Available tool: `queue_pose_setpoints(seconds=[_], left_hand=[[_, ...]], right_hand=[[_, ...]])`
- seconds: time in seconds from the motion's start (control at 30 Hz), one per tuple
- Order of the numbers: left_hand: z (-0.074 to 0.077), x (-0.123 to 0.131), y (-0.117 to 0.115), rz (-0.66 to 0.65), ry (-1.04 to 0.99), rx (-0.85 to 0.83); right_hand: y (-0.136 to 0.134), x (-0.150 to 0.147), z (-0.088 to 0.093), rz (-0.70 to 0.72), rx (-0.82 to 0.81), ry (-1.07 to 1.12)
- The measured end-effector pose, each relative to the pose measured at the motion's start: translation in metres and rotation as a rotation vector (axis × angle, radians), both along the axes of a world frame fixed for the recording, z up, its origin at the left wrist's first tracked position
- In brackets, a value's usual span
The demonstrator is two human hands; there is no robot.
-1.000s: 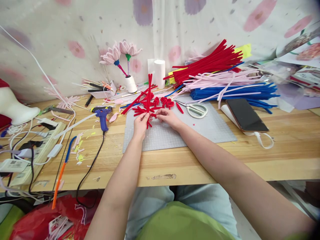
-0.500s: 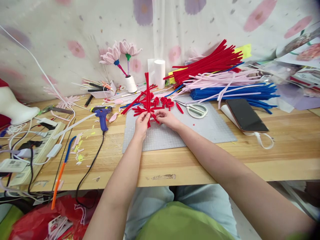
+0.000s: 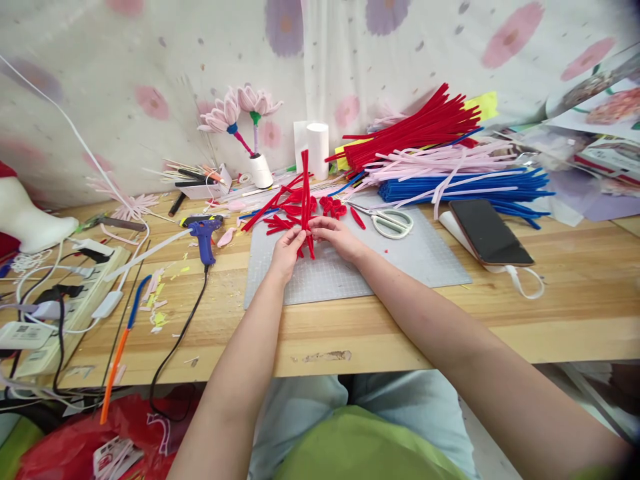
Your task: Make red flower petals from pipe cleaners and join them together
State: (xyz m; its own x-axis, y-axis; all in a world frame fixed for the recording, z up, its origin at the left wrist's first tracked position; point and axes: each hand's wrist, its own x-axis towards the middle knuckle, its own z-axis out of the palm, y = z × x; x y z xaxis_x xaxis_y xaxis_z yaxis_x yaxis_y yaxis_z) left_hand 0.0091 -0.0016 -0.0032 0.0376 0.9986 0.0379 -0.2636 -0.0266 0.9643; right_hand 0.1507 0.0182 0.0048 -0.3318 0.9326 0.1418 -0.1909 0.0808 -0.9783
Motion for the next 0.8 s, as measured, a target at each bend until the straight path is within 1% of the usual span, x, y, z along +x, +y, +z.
queue_pose_setpoints(seconds=[0.1,0.17,0.23,0.37,0.43,0.57,0.67,0.73,0.8], left_hand=[[0.002,0.002,-0.002,-0.018,0.018,-0.009],[0.005,0.004,-0.004,-0.007,-0.014,-0.021],[0.008,0.004,-0.005,0.017,-0.069,-0.065],[0.015,0.000,-0.004,0.073,-0.125,-0.165],[0.015,-0.002,-0.003,0.110,-0.077,-0.178],[0.010,-0.003,-0.003,0.168,0.144,-0.123],[0.007,0.001,-0.005,0.121,0.230,-0.079],[0.006,0.003,-0.007,0.088,0.239,-0.077],[0.007,0.005,-0.008,0.079,0.235,-0.090]], right_hand=[[-0.001,-0.001,0.002,0.014,-0.008,0.034],[-0.001,-0.002,0.002,0.007,0.001,0.058],[0.002,-0.001,0.001,-0.049,-0.001,0.081],[0.010,0.005,0.001,-0.227,-0.041,0.167],[0.013,0.011,0.003,-0.292,-0.056,0.201],[0.018,0.016,0.006,-0.398,-0.048,0.178],[0.020,0.014,0.003,-0.500,-0.068,0.140],[0.021,0.011,0.000,-0.572,-0.090,0.121],[0.020,0.010,-0.003,-0.612,-0.098,0.123]])
